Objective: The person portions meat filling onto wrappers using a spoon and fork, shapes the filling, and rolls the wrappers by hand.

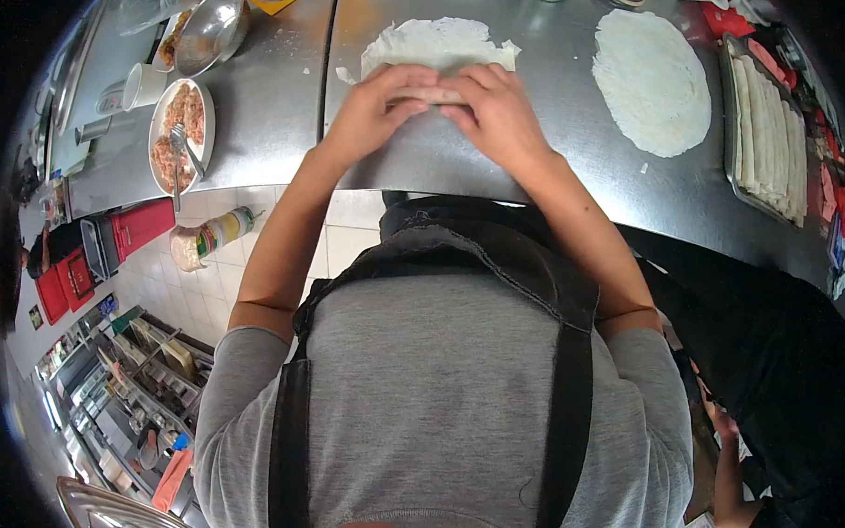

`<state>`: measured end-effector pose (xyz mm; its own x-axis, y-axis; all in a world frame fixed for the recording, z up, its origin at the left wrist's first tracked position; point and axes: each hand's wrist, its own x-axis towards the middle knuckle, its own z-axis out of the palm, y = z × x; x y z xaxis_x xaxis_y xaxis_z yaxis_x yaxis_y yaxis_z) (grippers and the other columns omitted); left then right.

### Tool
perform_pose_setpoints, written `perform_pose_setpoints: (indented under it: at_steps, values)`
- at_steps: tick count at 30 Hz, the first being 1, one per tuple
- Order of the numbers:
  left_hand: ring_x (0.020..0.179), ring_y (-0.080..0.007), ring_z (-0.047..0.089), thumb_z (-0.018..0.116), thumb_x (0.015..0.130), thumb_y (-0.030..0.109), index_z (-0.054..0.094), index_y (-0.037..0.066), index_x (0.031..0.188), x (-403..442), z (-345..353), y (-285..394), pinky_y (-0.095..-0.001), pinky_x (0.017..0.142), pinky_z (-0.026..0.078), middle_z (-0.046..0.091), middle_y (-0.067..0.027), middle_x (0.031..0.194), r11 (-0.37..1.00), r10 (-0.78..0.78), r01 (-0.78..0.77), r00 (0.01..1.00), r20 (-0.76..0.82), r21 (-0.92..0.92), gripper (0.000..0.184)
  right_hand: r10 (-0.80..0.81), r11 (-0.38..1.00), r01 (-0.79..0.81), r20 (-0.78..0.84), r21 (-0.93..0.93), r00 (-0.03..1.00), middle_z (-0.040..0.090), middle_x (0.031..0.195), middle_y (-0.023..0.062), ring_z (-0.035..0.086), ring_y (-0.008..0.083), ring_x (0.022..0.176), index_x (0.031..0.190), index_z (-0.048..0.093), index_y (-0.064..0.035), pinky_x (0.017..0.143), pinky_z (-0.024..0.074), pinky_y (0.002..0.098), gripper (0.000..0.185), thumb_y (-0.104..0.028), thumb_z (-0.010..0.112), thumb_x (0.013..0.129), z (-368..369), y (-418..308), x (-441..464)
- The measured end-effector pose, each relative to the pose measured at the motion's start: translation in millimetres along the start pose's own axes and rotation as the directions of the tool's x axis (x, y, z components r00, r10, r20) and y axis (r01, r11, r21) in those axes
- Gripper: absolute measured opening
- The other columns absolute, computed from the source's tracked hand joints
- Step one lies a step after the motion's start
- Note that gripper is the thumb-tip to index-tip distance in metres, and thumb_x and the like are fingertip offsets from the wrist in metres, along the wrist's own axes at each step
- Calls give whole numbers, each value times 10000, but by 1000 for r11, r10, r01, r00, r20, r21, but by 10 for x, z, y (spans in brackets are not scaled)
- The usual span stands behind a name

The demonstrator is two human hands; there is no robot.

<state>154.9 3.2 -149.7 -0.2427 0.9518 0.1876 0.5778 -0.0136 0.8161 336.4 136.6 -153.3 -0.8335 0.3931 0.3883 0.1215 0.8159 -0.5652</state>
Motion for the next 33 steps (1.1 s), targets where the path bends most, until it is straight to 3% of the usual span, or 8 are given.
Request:
perform_pose_setpoints:
  at_steps: [5, 11, 14, 17, 24, 27, 30, 33]
  values:
    - [1103, -242, 703, 756, 852, -10, 647, 89, 1281, -40, 20, 56, -333, 937, 569, 700, -114, 1153, 997, 29, -32, 999, 38, 76, 454, -22, 1000, 21, -9, -8, 1000, 675, 1100, 47, 606, 284, 1039, 1112, 743, -119, 922, 485, 425, 321, -94, 777, 793, 70, 14, -82]
    - [1011, -249, 706, 777, 834, 18, 612, 123, 1366, 53, 0, -7, -347, 840, 579, 698, -119, 1124, 970, -109, 122, 991, 75, -209, 567, -53, 998, 53, -5, -16, 999, 674, 1084, 43, 602, 273, 1004, 1130, 757, -124, 912, 491, 419, 334, -105, 782, 797, 101, 119, -73]
    - [933, -270, 688, 799, 811, 46, 588, 149, 1412, 21, -30, 137, -367, 809, 565, 683, -108, 1098, 977, 115, -120, 993, 36, 177, 645, -28, 1000, 28, 26, 14, 999, 671, 1108, 58, 600, 289, 1003, 1109, 765, -98, 895, 479, 411, 284, -120, 773, 826, 86, 161, -23]
    - [897, -289, 670, 816, 791, 69, 576, 168, 1432, -14, 63, 31, -385, 816, 553, 667, -98, 1076, 924, 264, -254, 965, 3, 286, 692, -13, 991, 19, 45, -131, 999, 635, 1035, 31, 575, 262, 1010, 1068, 770, -114, 868, 464, 412, 263, -133, 785, 806, 4, 100, 42]
    - [1004, -253, 719, 769, 850, 32, 501, 188, 1497, 200, -56, -29, -361, 910, 557, 729, -111, 1120, 997, 67, -62, 991, 119, -46, 718, -59, 998, 58, -24, -39, 998, 618, 1040, 29, 575, 253, 1012, 1087, 749, -112, 865, 451, 405, 306, -132, 797, 785, -10, 68, 77]
    - [991, -227, 728, 738, 886, 22, 493, 187, 1505, 327, -150, 7, -352, 915, 561, 735, -116, 1128, 970, -102, 148, 968, 230, -195, 686, -79, 995, 78, -13, -67, 997, 626, 1008, 29, 577, 249, 1010, 1078, 745, -114, 870, 453, 403, 291, -128, 789, 791, 16, 133, 79]
    - [1000, -220, 721, 726, 891, 15, 489, 187, 1510, 442, -211, -12, -351, 909, 566, 725, -128, 1167, 954, -188, 243, 942, 277, -178, 685, -51, 997, 51, 0, -64, 999, 636, 970, 28, 580, 245, 1006, 1047, 752, -117, 882, 452, 404, 239, -131, 773, 809, 17, 191, 131]
    - [1019, -204, 712, 735, 885, 16, 482, 185, 1516, 417, -165, -73, -345, 910, 571, 723, -130, 1168, 992, 91, -98, 991, 103, 73, 700, -15, 997, 17, 34, -80, 999, 644, 950, 26, 583, 247, 996, 1024, 760, -124, 894, 448, 405, 196, -136, 756, 829, -6, 241, 198]
